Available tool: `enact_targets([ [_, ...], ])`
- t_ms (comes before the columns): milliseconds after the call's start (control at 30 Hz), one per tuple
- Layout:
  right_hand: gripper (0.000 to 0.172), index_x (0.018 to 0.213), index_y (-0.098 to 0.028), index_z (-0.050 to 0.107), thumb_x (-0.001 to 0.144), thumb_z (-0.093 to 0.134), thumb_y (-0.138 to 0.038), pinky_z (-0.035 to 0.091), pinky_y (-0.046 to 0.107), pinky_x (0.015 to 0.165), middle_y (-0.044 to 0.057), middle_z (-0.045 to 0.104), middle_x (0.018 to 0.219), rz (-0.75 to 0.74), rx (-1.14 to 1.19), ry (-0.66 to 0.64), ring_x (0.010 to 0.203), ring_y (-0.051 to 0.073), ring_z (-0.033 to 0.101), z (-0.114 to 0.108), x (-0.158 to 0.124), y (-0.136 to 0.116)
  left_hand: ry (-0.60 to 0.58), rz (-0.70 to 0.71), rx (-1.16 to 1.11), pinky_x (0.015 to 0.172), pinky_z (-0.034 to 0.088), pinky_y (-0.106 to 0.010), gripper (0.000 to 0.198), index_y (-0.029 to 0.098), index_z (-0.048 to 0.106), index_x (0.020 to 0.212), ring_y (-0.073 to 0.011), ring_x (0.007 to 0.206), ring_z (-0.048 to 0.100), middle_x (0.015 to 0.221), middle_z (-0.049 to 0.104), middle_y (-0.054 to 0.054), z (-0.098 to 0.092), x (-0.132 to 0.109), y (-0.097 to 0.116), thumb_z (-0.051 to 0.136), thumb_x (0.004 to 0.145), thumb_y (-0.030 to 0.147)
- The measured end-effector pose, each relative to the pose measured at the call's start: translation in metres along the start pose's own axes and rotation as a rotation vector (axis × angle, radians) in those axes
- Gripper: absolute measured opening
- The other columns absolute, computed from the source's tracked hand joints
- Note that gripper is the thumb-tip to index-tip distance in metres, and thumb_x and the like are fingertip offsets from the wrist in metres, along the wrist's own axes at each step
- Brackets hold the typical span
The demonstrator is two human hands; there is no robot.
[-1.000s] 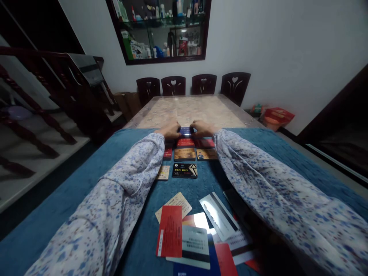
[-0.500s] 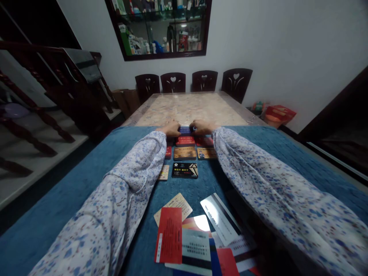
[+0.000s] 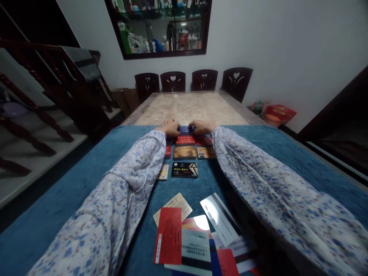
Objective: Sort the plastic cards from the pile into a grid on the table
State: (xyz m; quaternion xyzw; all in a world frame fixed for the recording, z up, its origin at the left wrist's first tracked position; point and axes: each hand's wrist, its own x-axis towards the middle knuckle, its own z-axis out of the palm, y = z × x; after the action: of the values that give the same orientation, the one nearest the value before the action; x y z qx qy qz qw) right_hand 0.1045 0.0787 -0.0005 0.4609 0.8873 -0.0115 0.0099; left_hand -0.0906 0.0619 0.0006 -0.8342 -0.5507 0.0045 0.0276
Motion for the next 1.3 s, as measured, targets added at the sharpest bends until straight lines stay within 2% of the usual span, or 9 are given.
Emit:
enact_targets([
  [367,0.04,0.125,-0.018,0.074,0.086,0.066,-0.02,0.05,0.022,0.089,0.008,0.077,0.119,-0.018,-0.016,-0.004,0.108,0.021,0.069,-0.001,0.002,-0.004,-0.022,0.002,0.001,0.112,0.037,-0.053,0.034,0.021,0.072,0.114,-0.0345,0.131,0.048,0.118,0.07,-0.013,0.002,0.0,-0.002,0.064,0.082,0.029],
  [633,0.055,0.131,-0.016,0.071,0.077,0.065,-0.011,0.051,0.024,0.089,0.011,0.076,0.121,0.011,-0.026,-0.011,0.11,0.024,0.07,-0.004,-0.003,-0.01,0.006,0.043,0.002,0.11,0.041,-0.049,0.031,0.02,0.074,0.107,-0.0331,0.128,0.049,0.111,0.071,-0.011,0.005,0.002,-0.006,0.064,0.08,0.032],
  [867,0.055,0.132,-0.018,0.071,0.077,0.064,-0.012,0.051,0.023,0.087,0.01,0.076,0.122,0.007,-0.028,-0.03,0.11,0.023,0.07,-0.005,-0.002,-0.009,0.006,0.033,0.006,0.113,0.038,-0.049,0.038,0.02,0.074,0.114,-0.034,0.133,0.046,0.124,0.069,-0.013,0.001,0.0,-0.006,0.063,0.08,0.032],
  [1100,0.062,0.142,-0.016,0.062,0.08,0.066,-0.021,0.05,0.028,0.093,0.013,0.069,0.133,0.002,-0.02,0.029,0.109,0.024,0.068,-0.008,-0.008,-0.002,0.085,0.048,-0.022,0.114,0.036,-0.051,0.038,0.02,0.074,0.119,-0.0353,0.137,0.044,0.127,0.069,-0.013,-0.005,-0.013,-0.004,0.058,0.086,0.029],
  [1300,0.05,0.138,-0.014,0.064,0.088,0.064,-0.02,0.048,0.029,0.096,0.015,0.066,0.13,-0.01,-0.012,0.094,0.11,0.024,0.066,-0.016,-0.023,-0.003,0.149,0.095,-0.051,0.114,0.033,-0.054,0.037,0.015,0.074,0.119,-0.0357,0.134,0.045,0.127,0.067,-0.017,-0.012,-0.032,-0.002,0.052,0.093,0.029],
])
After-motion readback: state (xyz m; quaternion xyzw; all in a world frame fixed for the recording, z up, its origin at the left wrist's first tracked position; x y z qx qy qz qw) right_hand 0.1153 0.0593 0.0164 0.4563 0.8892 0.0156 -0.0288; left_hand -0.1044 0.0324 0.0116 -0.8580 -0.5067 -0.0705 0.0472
